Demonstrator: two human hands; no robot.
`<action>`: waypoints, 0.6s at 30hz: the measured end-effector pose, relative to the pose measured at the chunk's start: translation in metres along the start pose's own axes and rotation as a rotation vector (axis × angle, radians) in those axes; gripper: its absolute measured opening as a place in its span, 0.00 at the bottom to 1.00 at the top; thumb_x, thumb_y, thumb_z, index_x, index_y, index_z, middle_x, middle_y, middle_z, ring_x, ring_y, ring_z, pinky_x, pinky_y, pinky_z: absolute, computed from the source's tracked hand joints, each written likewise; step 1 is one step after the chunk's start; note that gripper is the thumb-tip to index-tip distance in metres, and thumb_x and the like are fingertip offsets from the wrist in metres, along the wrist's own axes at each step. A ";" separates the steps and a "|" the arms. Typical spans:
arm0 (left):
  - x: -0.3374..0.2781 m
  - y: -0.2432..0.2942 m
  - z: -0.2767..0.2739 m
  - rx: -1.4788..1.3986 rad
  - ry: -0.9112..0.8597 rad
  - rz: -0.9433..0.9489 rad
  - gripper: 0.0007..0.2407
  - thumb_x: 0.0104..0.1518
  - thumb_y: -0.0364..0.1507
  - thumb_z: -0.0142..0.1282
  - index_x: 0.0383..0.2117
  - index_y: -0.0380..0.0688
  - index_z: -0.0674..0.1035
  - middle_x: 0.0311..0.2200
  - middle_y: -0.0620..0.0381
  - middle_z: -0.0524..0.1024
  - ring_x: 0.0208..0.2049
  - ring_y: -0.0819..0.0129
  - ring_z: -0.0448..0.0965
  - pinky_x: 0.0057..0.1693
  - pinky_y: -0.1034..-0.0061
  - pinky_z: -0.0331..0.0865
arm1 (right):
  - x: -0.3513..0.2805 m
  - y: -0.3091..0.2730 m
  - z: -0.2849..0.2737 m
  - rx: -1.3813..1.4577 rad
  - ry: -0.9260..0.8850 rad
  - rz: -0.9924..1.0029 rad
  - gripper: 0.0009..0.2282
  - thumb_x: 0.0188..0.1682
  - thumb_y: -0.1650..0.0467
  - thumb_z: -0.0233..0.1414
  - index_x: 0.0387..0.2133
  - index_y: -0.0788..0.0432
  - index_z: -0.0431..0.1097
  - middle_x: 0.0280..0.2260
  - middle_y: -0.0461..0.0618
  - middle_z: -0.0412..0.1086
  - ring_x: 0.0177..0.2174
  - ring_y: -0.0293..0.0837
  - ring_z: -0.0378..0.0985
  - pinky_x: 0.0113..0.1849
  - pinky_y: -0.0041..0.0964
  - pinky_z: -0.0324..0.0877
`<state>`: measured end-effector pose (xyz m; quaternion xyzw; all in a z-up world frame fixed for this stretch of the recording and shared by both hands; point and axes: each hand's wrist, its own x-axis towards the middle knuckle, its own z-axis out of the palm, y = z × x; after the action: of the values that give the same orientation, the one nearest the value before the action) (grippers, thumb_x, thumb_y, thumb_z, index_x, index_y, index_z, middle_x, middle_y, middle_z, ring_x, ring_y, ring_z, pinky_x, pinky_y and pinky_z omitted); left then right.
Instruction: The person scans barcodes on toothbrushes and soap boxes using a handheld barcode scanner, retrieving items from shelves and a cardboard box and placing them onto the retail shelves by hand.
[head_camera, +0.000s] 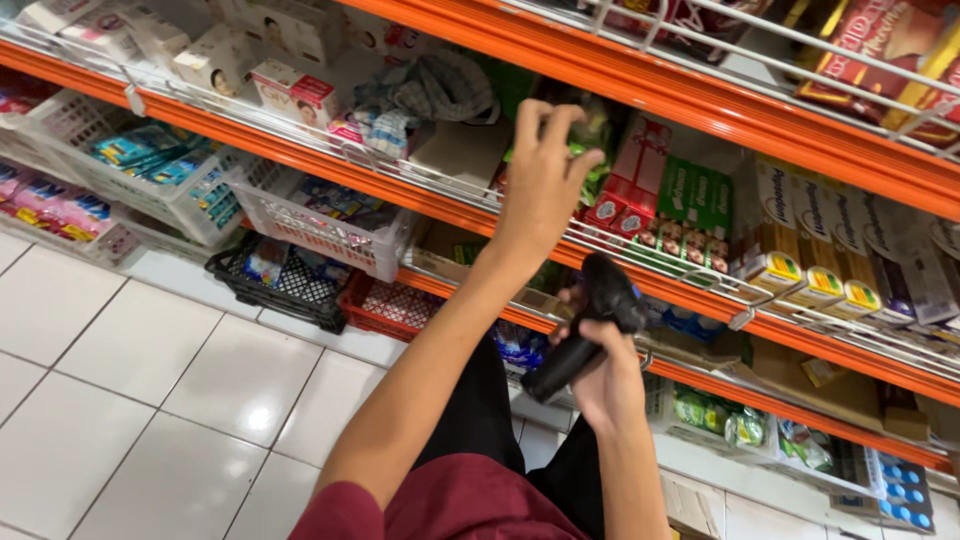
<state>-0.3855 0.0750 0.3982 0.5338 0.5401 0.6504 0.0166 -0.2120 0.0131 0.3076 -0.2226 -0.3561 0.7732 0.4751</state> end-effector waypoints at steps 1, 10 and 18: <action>0.000 0.003 0.000 0.003 0.003 -0.002 0.15 0.57 0.22 0.64 0.48 0.37 0.74 0.49 0.46 0.65 0.36 0.61 0.82 0.43 0.69 0.77 | -0.004 0.005 -0.006 0.000 -0.003 0.004 0.21 0.42 0.76 0.52 0.52 0.63 0.66 0.45 0.53 0.73 0.33 0.42 0.71 0.41 0.41 0.71; -0.146 0.031 -0.045 -0.038 -0.214 -0.177 0.29 0.57 0.35 0.63 0.62 0.35 0.64 0.54 0.40 0.64 0.57 0.47 0.68 0.61 0.56 0.64 | -0.008 0.053 -0.063 -0.593 0.259 0.249 0.24 0.52 0.75 0.57 0.63 0.64 0.65 0.40 0.63 0.70 0.32 0.57 0.57 0.33 0.58 0.54; -0.156 -0.015 -0.100 -0.513 0.103 -0.748 0.29 0.49 0.28 0.66 0.61 0.41 0.69 0.45 0.53 0.77 0.43 0.66 0.78 0.48 0.70 0.75 | -0.011 0.041 0.063 -1.315 -0.292 -0.297 0.42 0.32 0.71 0.66 0.63 0.64 0.52 0.45 0.63 0.62 0.45 0.54 0.70 0.46 0.45 0.69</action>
<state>-0.3979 -0.0808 0.2970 0.2477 0.5173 0.7383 0.3550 -0.2737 -0.0296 0.3173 -0.3069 -0.8383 0.3454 0.2895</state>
